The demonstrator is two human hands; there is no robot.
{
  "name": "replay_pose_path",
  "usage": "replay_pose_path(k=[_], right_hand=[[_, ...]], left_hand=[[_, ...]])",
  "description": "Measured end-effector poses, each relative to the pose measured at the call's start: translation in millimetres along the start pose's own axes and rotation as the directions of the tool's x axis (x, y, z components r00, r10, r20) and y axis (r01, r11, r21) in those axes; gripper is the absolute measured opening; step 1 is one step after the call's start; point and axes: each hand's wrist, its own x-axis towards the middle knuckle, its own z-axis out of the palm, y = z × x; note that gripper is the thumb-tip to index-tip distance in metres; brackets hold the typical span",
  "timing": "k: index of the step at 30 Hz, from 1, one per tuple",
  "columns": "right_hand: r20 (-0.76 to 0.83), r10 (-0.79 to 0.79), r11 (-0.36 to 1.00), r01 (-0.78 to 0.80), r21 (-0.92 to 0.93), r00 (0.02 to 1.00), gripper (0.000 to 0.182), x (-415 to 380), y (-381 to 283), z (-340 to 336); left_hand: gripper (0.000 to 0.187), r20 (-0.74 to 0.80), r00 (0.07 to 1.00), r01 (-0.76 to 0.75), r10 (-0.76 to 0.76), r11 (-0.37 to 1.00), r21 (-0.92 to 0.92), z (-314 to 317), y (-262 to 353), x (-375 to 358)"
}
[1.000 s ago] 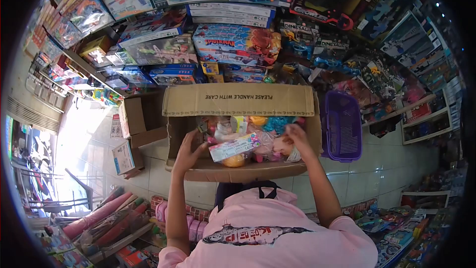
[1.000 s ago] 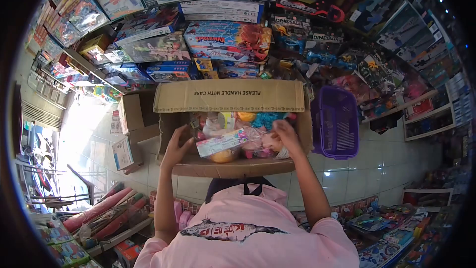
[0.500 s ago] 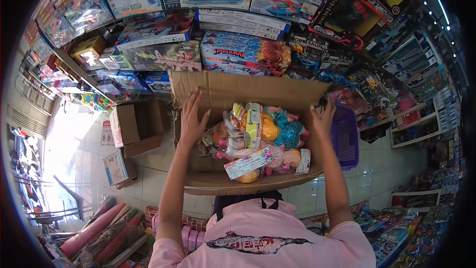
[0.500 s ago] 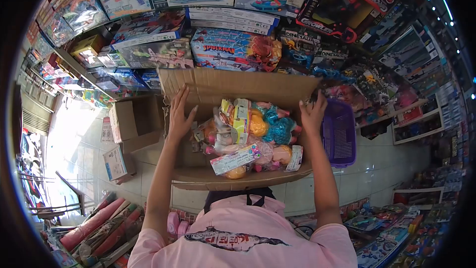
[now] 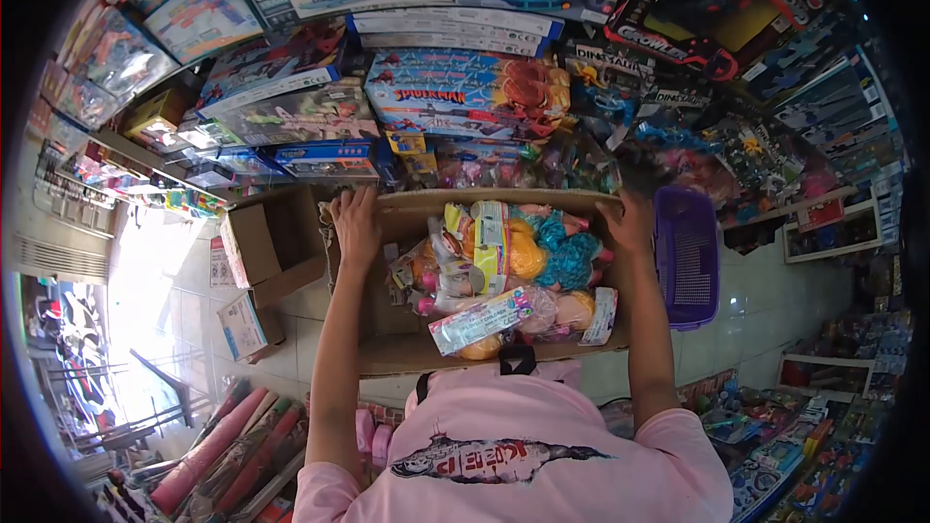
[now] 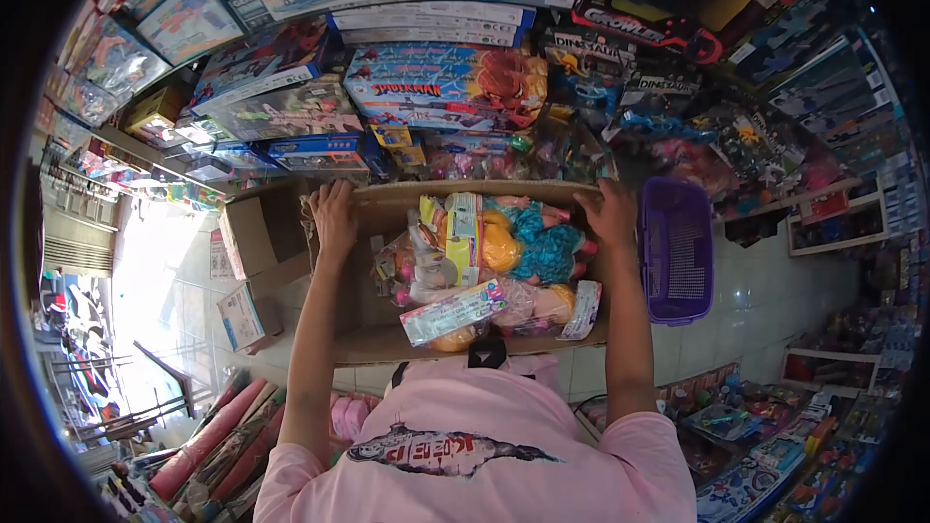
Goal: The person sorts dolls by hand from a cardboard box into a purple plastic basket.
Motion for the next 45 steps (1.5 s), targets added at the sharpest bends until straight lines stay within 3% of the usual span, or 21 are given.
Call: replay_pose_path(k=[1,13,15,16,19,20,21,22,24,25,28,31,33,36,37,40,43,45], right_hand=[[-0.012,-0.037,0.999,0.037,0.001,0.999,0.044,2,1,-3],[0.044,0.185,0.981,-0.187,0.055,0.982,0.038,56,14,18],[-0.154,0.079,0.997,-0.076,0.022,0.985,0.035,75,-10,1],[-0.251,0.021,1.0,-0.023,-0.004,0.968,0.033,84,-24,-9],[0.017,0.166,0.953,-0.165,0.256,0.986,0.039,78,-44,-19],[0.332,0.157,0.859,-0.294,0.418,0.93,0.047,70,-46,-15],[0.607,0.072,0.729,-0.457,0.51,0.792,0.055,58,-48,-8],[0.802,-0.076,0.581,-0.627,0.519,0.593,0.064,50,-53,-5],[0.658,-0.188,0.841,-0.226,0.491,0.73,0.075,25,-78,-6],[0.583,-0.273,0.905,-0.001,0.425,0.766,0.081,14,-94,-8],[0.533,-0.132,0.959,-0.028,0.281,0.836,0.09,-6,-131,-15],[0.481,-0.063,0.936,-0.115,0.333,0.874,0.094,-31,-145,-21],[0.588,-0.007,0.938,-0.199,0.285,0.809,0.094,-44,-146,-29],[0.715,-0.043,0.95,-0.194,0.246,0.698,0.091,-65,-146,-49],[0.75,-0.071,0.955,-0.174,0.242,0.657,0.09,-74,-148,-56],[0.483,-0.122,0.97,0.0,0.245,0.867,0.078,-108,-162,-51],[0.478,-0.034,0.994,-0.019,0.104,0.878,0.073,-115,-172,-42],[0.455,-0.038,0.991,-0.025,0.133,0.89,0.071,-116,-168,-44]], left_hand=[[0.027,0.002,1.0,0.01,-0.01,1.0,-0.003,2,2,4],[0.038,0.019,0.999,0.042,-0.039,0.99,-0.135,24,7,73],[0.044,-0.012,0.998,0.059,-0.063,0.976,-0.208,16,31,79],[0.048,0.063,0.997,0.065,-0.051,0.967,-0.248,3,53,79],[0.057,0.389,0.92,0.149,0.043,0.881,-0.45,-21,99,54],[0.064,0.475,0.866,0.131,0.154,0.848,-0.513,-20,103,40],[0.071,0.544,0.796,0.122,0.268,0.808,-0.576,-17,106,24],[0.076,0.604,0.755,0.141,0.256,0.837,-0.529,-11,109,5],[0.087,0.71,0.669,0.165,0.22,0.888,-0.43,2,112,-26],[0.09,0.688,0.687,0.157,0.234,0.877,-0.454,8,109,-33],[0.097,0.639,0.735,0.19,0.226,0.837,-0.514,6,105,-49],[0.093,0.591,0.8,0.278,0.106,0.807,-0.521,-18,113,-61],[0.089,0.489,0.872,0.263,0.005,0.838,-0.478,-33,119,-74],[0.078,0.527,0.824,0.476,-0.21,0.762,-0.44,-47,123,-99],[0.075,0.502,0.837,0.471,-0.218,0.755,-0.457,-49,124,-108],[0.066,0.457,0.865,0.451,-0.207,0.719,-0.529,-51,124,-129],[0.059,0.426,0.895,0.394,-0.134,0.683,-0.614,-51,122,-140],[0.054,0.345,0.935,0.301,-0.086,0.708,-0.639,-50,120,-149]])
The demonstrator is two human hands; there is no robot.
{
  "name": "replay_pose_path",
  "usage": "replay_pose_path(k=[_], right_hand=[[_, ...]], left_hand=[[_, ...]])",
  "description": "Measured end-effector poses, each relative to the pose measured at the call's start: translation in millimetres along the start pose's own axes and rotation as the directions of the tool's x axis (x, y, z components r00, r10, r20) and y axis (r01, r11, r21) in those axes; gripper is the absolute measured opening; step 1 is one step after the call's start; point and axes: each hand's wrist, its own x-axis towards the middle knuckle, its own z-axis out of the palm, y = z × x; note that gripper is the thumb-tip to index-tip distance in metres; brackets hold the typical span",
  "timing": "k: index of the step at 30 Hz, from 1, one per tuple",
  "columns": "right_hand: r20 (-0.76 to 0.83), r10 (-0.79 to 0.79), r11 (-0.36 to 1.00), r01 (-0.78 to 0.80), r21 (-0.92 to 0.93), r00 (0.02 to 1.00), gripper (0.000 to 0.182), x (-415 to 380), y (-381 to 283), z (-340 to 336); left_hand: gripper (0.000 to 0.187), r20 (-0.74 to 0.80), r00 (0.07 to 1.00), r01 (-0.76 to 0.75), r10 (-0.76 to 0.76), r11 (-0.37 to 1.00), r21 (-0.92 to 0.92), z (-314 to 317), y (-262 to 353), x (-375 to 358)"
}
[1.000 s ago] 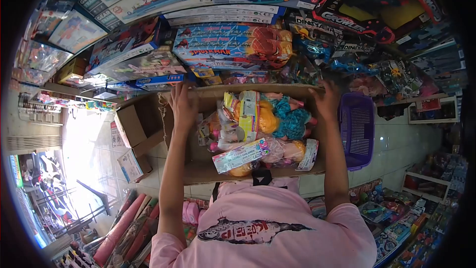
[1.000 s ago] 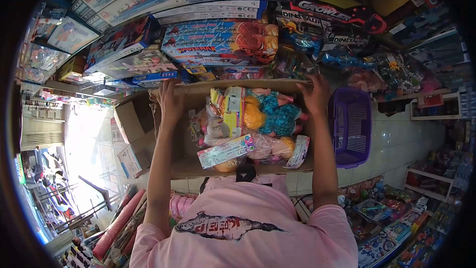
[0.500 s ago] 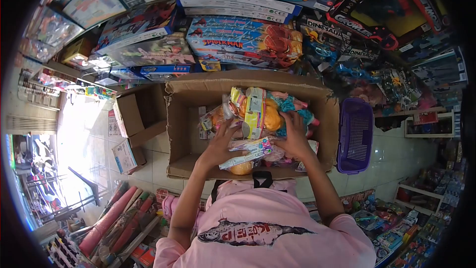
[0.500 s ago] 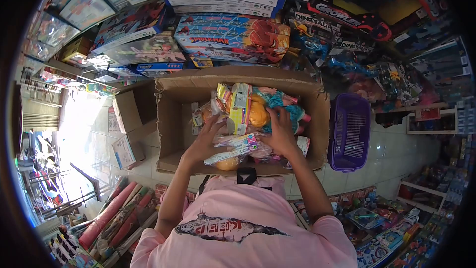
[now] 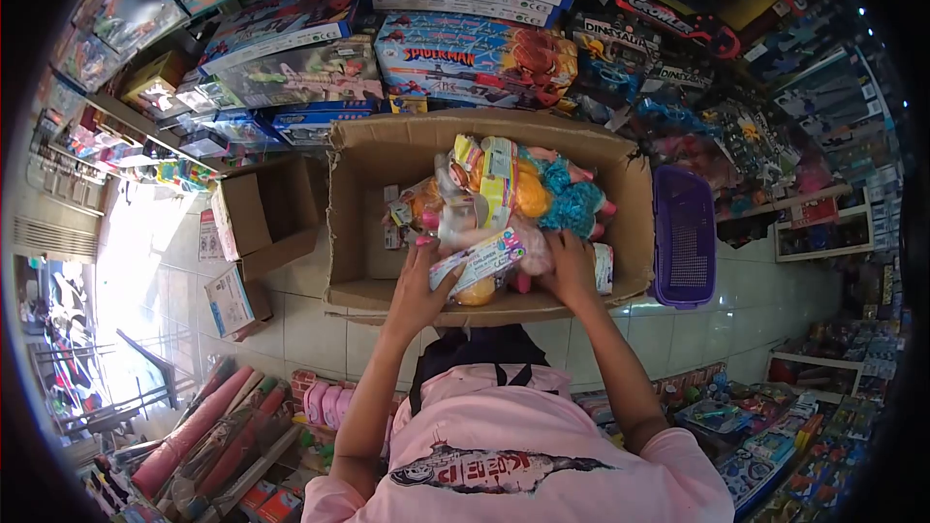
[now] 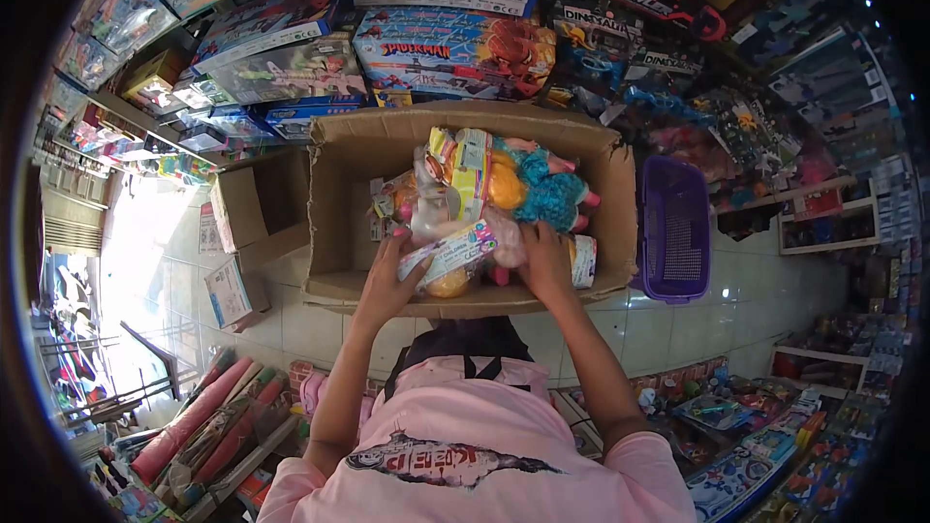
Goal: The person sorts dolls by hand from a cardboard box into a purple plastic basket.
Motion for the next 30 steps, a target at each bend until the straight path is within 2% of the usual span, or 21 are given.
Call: replay_pose_path(k=[1,4,5,12,13,16,17,18,20,21,22,24,25,27,28,29,30], right_hand=[[-0.013,-0.003,1.0,0.003,0.015,1.0,0.07,-1,3,-2],[-0.014,0.019,0.976,-0.015,0.215,1.0,0.057,-5,11,-17],[-0.102,-0.024,0.95,0.055,0.307,0.994,0.047,-4,11,-24],[-0.434,0.01,0.939,0.14,0.314,0.901,0.04,-9,-17,-100],[-0.473,0.055,0.944,0.109,0.311,0.879,0.032,-10,-31,-115],[-0.433,0.333,0.665,0.117,0.738,0.838,0.025,-8,-46,-112],[-0.305,0.348,0.484,0.109,0.868,0.887,0.044,-11,-54,-114],[-0.231,0.35,0.384,0.086,0.919,0.908,0.045,-11,-67,-112],[-0.081,0.328,0.172,0.025,0.985,0.941,0.046,-10,-95,-104],[-0.015,0.265,0.176,-0.034,0.984,0.964,0.048,-11,-108,-92],[0.053,0.202,0.183,-0.091,0.979,0.978,0.049,-11,-118,-79],[0.269,-0.034,0.627,-0.189,0.756,0.963,0.049,-10,-129,-62],[0.172,-0.119,0.674,-0.048,0.737,0.978,0.049,-10,-132,-53],[-0.006,-0.307,0.72,0.236,0.653,0.952,0.049,-10,-132,-35],[-0.083,-0.182,0.773,0.195,0.604,0.98,0.051,-7,-128,-27],[-0.168,-0.06,0.818,0.145,0.556,0.984,0.053,-1,-121,-21],[-0.256,0.058,0.855,0.085,0.512,0.965,0.055,2,-115,-18]], left_hand=[[0.052,-0.033,0.999,-0.036,0.037,0.999,0.031,-3,5,-3],[0.047,-0.11,0.986,-0.115,0.123,0.99,0.077,-10,19,-14],[0.046,-0.129,0.983,-0.126,0.133,0.99,0.06,-11,20,-17],[0.038,-0.292,0.927,-0.211,0.234,0.971,0.109,-29,32,-37],[0.038,-0.284,0.929,-0.223,0.237,0.971,0.083,-31,32,-38],[0.042,-0.243,0.948,-0.225,0.206,0.973,-0.053,-39,38,-37],[0.045,-0.21,0.962,-0.204,0.173,0.97,-0.133,-42,42,-37],[0.049,-0.173,0.975,-0.177,0.142,0.961,-0.212,-45,46,-36],[0.055,-0.061,0.995,-0.096,0.074,0.785,-0.613,-46,41,-30],[0.059,0.005,0.998,-0.032,0.057,0.637,-0.77,-45,37,-29],[0.062,0.028,0.998,-0.01,0.06,0.556,-0.831,-44,28,-30],[0.068,0.074,0.995,0.042,0.072,0.376,-0.925,-41,12,-34],[0.071,0.013,0.997,0.041,-0.076,0.381,-0.924,-42,26,-39],[0.07,0.013,0.977,0.105,-0.211,0.433,-0.895,-53,34,-40],[0.069,0.007,0.961,0.137,-0.275,0.456,-0.879,-58,33,-40],[0.065,-0.038,0.964,0.108,-0.264,0.517,-0.849,-60,25,-43],[0.064,-0.047,0.961,0.104,-0.272,0.514,-0.851,-63,26,-46]])
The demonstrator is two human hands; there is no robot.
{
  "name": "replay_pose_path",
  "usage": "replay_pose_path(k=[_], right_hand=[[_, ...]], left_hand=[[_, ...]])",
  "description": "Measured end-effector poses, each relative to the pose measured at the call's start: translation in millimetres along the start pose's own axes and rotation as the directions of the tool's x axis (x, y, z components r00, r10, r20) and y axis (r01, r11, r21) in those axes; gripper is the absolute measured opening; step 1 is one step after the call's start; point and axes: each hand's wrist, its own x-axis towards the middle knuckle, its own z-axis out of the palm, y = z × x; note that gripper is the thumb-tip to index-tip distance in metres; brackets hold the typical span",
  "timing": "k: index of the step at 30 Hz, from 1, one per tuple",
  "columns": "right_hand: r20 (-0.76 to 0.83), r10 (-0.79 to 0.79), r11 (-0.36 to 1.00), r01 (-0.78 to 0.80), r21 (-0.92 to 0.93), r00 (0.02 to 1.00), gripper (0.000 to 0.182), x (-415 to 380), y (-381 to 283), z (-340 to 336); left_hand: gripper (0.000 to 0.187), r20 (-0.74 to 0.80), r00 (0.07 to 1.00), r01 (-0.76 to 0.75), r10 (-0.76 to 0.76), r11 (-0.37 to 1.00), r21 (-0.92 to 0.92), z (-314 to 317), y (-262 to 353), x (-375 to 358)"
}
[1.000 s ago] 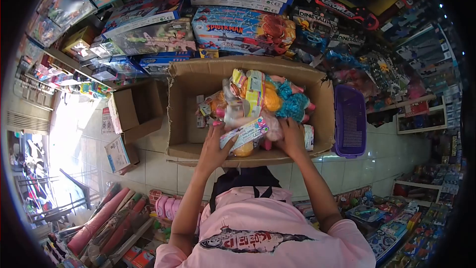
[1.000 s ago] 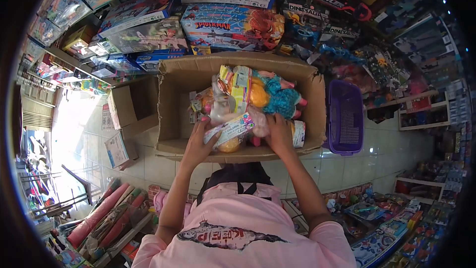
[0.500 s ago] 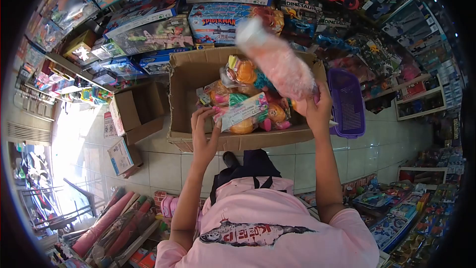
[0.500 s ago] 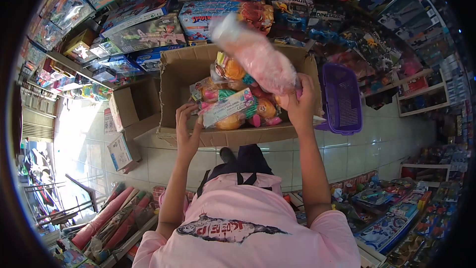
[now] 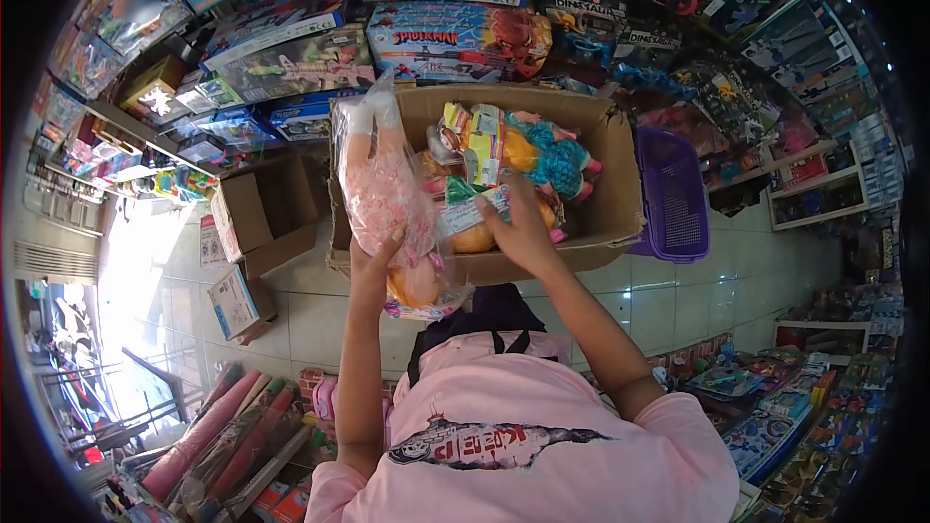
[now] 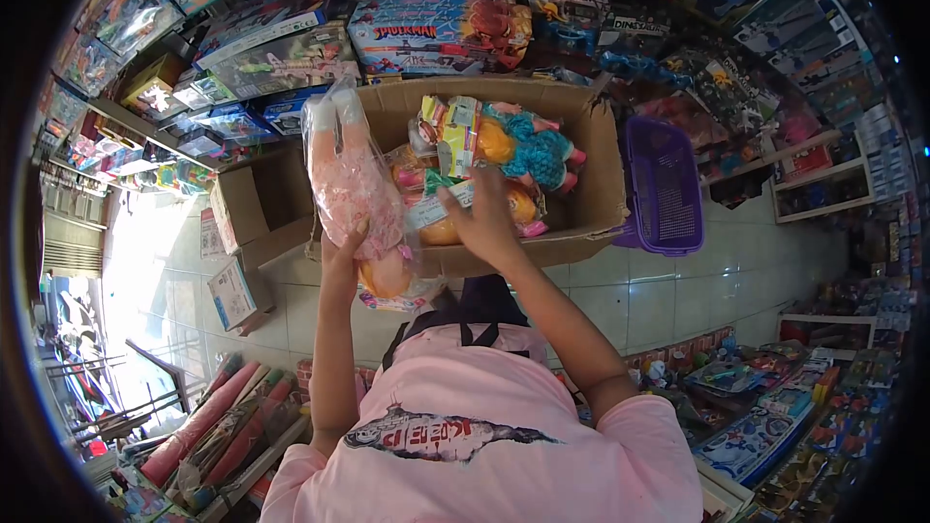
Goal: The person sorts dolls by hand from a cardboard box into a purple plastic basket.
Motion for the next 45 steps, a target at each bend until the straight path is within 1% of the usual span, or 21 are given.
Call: replay_pose_path(k=[1,3,4,5,8,11,14,15,18,19,22,25,28,32,35,36,38,41,42,44,45], right_hand=[[-0.131,-0.023,0.955,-0.017,-0.295,0.991,0.06,2,2,-1],[-0.004,0.302,0.953,-0.302,0.016,0.953,0.058,7,41,14],[0.096,0.436,0.882,-0.446,0.153,0.895,0.058,7,63,24],[0.303,0.432,0.726,-0.527,0.442,0.849,0.054,6,76,31],[0.536,0.529,0.443,-0.753,0.487,0.657,0.051,2,74,34],[0.379,0.417,0.651,-0.562,0.51,0.826,0.047,-1,99,40],[0.217,0.339,0.735,-0.402,0.546,0.915,0.044,4,80,18],[0.157,0.339,0.801,-0.372,0.47,0.928,0.047,7,63,5],[0.156,0.324,0.75,-0.354,0.559,0.933,0.05,15,61,-19],[0.145,0.329,0.677,-0.34,0.653,0.933,0.051,18,37,-33],[0.009,0.222,0.684,-0.162,0.711,0.975,0.036,33,-11,-72],[-0.026,0.3,0.607,-0.17,0.776,0.954,0.032,44,-40,-108],[-0.107,0.169,0.439,0.023,0.898,0.98,0.026,49,-63,-116],[-0.24,-0.023,0.385,0.23,0.894,0.97,0.033,54,-105,-121],[-0.287,-0.171,0.279,0.326,0.904,0.943,0.038,60,-116,-112],[-0.291,-0.203,0.233,0.335,0.913,0.935,0.039,63,-117,-108],[-0.14,-0.274,0.178,0.194,0.965,0.951,0.04,65,-115,-98],[0.078,-0.377,0.094,-0.046,0.994,0.923,0.043,58,-91,-80],[0.148,-0.411,0.068,-0.131,0.989,0.899,0.043,54,-83,-74],[0.299,-0.328,0.073,-0.291,0.954,0.896,0.041,40,-73,-61],[0.353,-0.318,0.075,-0.348,0.934,0.88,0.04,34,-64,-54]], left_hand=[[0.062,-0.012,1.0,-0.004,0.004,1.0,-0.005,-1,3,-3],[0.061,-0.035,0.999,0.009,-0.009,1.0,-0.005,-6,4,-6],[0.06,-0.047,0.999,0.026,-0.026,1.0,0.0,-10,-1,-7],[0.06,-0.059,0.997,0.044,-0.044,0.999,0.004,-14,-5,-7],[0.06,-0.074,0.996,0.059,-0.059,0.998,-0.008,-15,-11,-8],[0.06,-0.07,0.995,0.063,-0.067,0.996,-0.06,-16,-10,-12],[0.06,-0.064,0.998,0.018,-0.022,0.998,-0.058,-20,-11,-10],[0.06,-0.061,0.998,0.013,-0.016,0.999,-0.052,-21,-9,-10],[0.058,-0.052,0.999,-0.008,0.006,0.999,-0.034,-21,-1,-12],[0.057,-0.047,0.999,-0.016,0.015,0.999,-0.03,-21,3,-13],[0.055,-0.047,0.999,-0.019,0.018,0.999,-0.027,-21,6,-12],[0.056,-0.041,0.999,-0.015,0.014,1.0,-0.025,-23,1,-10],[0.057,-0.036,0.999,-0.008,0.006,0.998,-0.068,-21,0,-7],[0.06,0.009,1.0,0.026,-0.025,0.987,-0.16,-9,6,-6],[0.063,0.196,0.974,0.162,-0.114,0.954,-0.251,-9,2,6],[0.067,0.193,0.972,0.181,-0.132,0.947,-0.265,-1,7,6],[0.075,0.19,0.968,0.218,-0.167,0.931,-0.293,21,21,2],[0.087,0.283,0.948,0.264,-0.149,0.863,-0.43,16,9,10],[0.091,0.364,0.923,0.304,-0.126,0.817,-0.49,10,3,15],[0.099,0.51,0.858,0.396,-0.059,0.708,-0.585,-2,-8,24],[0.104,0.349,0.929,0.3,-0.124,0.803,-0.514,9,0,20]])
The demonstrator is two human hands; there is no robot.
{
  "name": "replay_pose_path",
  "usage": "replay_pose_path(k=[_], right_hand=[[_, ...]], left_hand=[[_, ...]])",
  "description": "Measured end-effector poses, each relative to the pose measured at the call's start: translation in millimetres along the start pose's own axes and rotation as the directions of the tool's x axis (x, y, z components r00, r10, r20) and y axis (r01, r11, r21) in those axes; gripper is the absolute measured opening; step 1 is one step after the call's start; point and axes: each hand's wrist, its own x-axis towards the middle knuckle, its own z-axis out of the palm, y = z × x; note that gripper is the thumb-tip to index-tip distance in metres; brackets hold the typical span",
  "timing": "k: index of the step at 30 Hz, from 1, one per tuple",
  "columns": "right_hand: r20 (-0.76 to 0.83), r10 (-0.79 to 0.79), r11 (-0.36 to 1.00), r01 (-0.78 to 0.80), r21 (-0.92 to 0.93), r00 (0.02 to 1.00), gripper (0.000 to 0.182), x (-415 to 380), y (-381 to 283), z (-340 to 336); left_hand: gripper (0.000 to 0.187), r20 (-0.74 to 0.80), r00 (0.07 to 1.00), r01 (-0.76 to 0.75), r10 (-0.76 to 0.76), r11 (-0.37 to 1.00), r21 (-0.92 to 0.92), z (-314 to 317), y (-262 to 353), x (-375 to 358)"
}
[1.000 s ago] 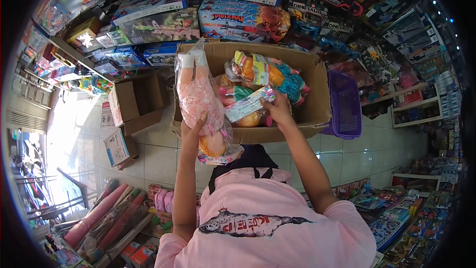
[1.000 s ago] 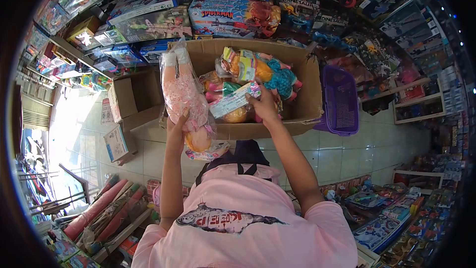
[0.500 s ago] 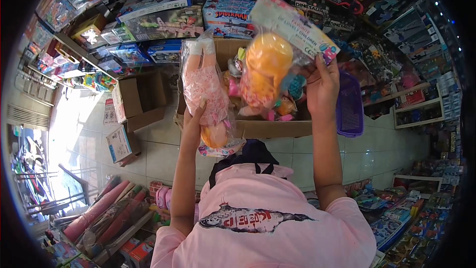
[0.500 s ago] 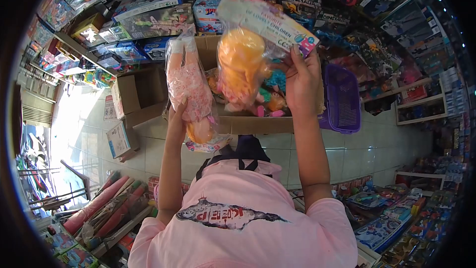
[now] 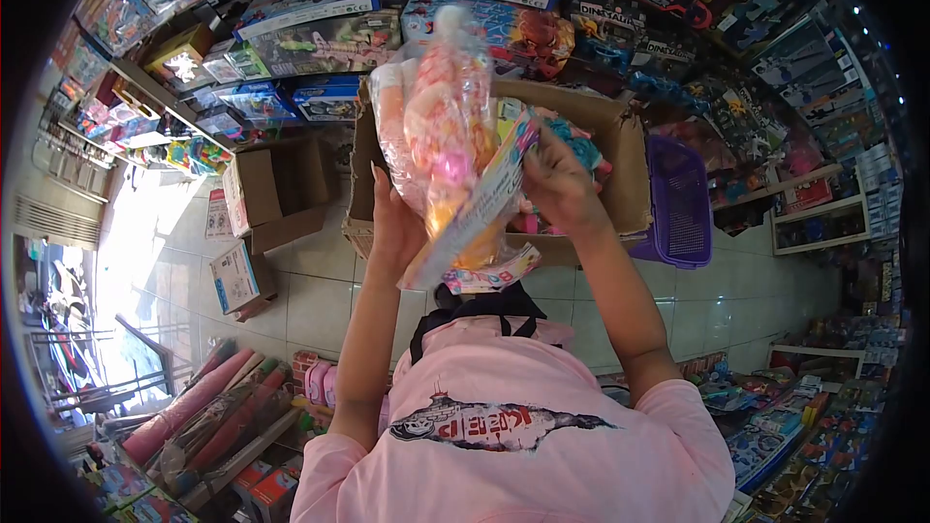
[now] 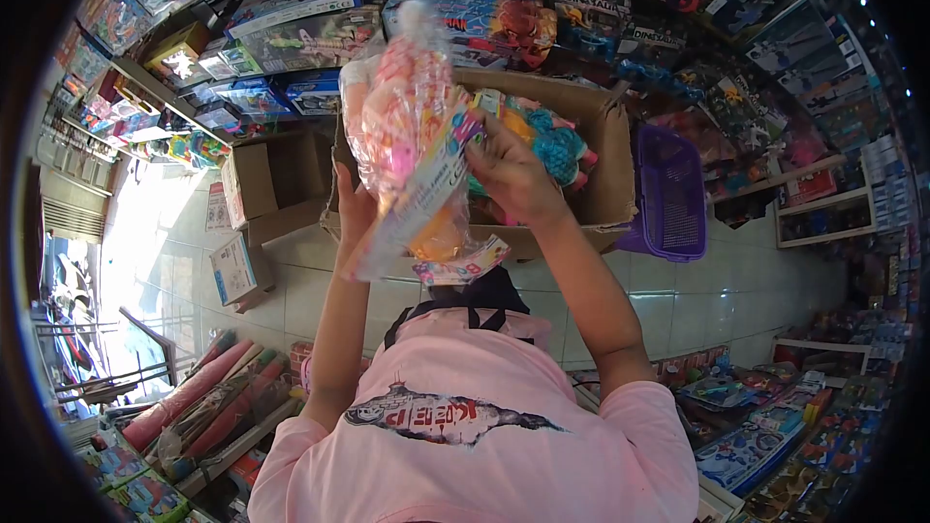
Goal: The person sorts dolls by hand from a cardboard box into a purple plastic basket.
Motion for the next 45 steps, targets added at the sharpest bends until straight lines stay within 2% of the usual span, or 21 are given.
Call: replay_pose_path(k=[3,4,6,8,10,11,13,14,16,19,22,25,27,31,33,34,36,38,39,42,45], right_hand=[[-0.092,0.12,0.993,-0.117,0.032,0.989,0.038,-12,16,0],[-0.137,0.15,0.988,-0.146,0.042,0.979,0.037,-14,19,0],[-0.024,0.184,0.979,-0.18,0.099,0.983,0.039,-13,27,-15],[-0.059,0.194,0.981,-0.194,-0.004,0.979,0.043,-16,31,-23],[-0.238,0.15,0.942,-0.212,-0.26,0.96,0.051,-13,28,-9],[-0.244,0.095,0.878,-0.197,-0.437,0.965,0.054,-9,28,-3],[-0.225,-0.011,0.655,-0.163,-0.738,0.974,0.061,-1,28,6],[-0.209,-0.085,0.539,-0.131,-0.832,0.974,0.06,1,26,9],[-0.143,-0.22,0.265,-0.082,-0.961,0.965,0.06,5,23,12],[-0.116,-0.253,0.28,-0.042,-0.959,0.96,0.056,10,27,9],[-0.106,-0.099,0.438,-0.053,-0.898,0.989,0.047,12,34,13],[-0.076,-0.105,0.393,-0.029,-0.919,0.992,0.042,12,38,13],[-0.108,-0.01,0.556,-0.085,-0.827,0.994,0.038,12,35,5],[-0.27,0.054,0.762,-0.214,-0.611,0.961,0.035,12,5,-16],[-0.291,-0.162,0.301,-0.234,-0.925,0.943,0.052,7,10,-93],[-0.416,-0.196,0.053,-0.414,-0.909,0.888,0.062,2,10,-103],[-0.587,-0.356,-0.4,-0.686,-0.608,0.727,0.087,-5,11,-119],[-0.682,-0.278,-0.447,-0.72,-0.532,0.676,0.103,-18,35,-183],[-0.726,-0.24,-0.473,-0.731,-0.493,0.644,0.112,-15,38,-190],[-0.708,-0.305,-0.499,-0.74,-0.452,0.637,0.108,-12,49,-205],[-0.656,-0.301,-0.55,-0.688,-0.474,0.692,0.1,-11,49,-221]], left_hand=[[0.096,-0.028,0.992,-0.12,0.126,0.977,0.175,-14,-4,4],[0.106,-0.062,0.99,-0.113,0.129,0.969,0.219,-11,-7,3],[0.106,0.003,0.989,-0.142,0.146,0.957,0.253,-11,-12,4],[0.106,0.041,0.989,-0.149,0.143,0.959,0.243,-21,-18,5],[0.106,0.029,0.986,-0.166,0.164,0.956,0.242,-21,-22,8],[0.106,0.021,0.984,-0.175,0.175,0.954,0.241,-22,-24,9],[0.11,0.002,0.991,-0.129,0.137,0.925,0.357,-12,-21,6],[0.112,-0.007,0.993,-0.105,0.119,0.905,0.412,-9,-20,5],[0.118,0.025,0.981,-0.184,0.192,0.884,0.429,-8,-28,5],[0.126,0.057,0.977,-0.208,0.205,0.865,0.457,5,-28,5],[0.127,0.076,0.986,-0.166,0.147,0.876,0.454,-8,-28,3],[0.121,0.07,0.986,-0.164,0.149,0.892,0.42,-25,-32,-1],[0.118,0.042,0.995,-0.103,0.095,0.941,0.322,-61,-33,-2],[0.123,-0.039,0.978,-0.188,0.205,0.948,0.256,-63,-32,-5],[0.125,-0.079,0.974,-0.185,0.213,0.945,0.27,-54,-28,-9],[0.125,-0.08,0.976,-0.178,0.205,0.95,0.257,-55,-26,-10],[0.125,-0.075,0.976,-0.179,0.203,0.951,0.252,-55,-23,-11],[0.126,-0.065,0.974,-0.192,0.216,0.945,0.266,-54,-21,-11],[0.127,-0.085,0.973,-0.188,0.217,0.947,0.262,-55,-20,-11],[0.128,-0.148,0.966,-0.17,0.21,0.954,0.246,-61,-25,-15],[0.123,-0.167,0.963,-0.168,0.212,0.954,0.248,-60,-30,-17]])
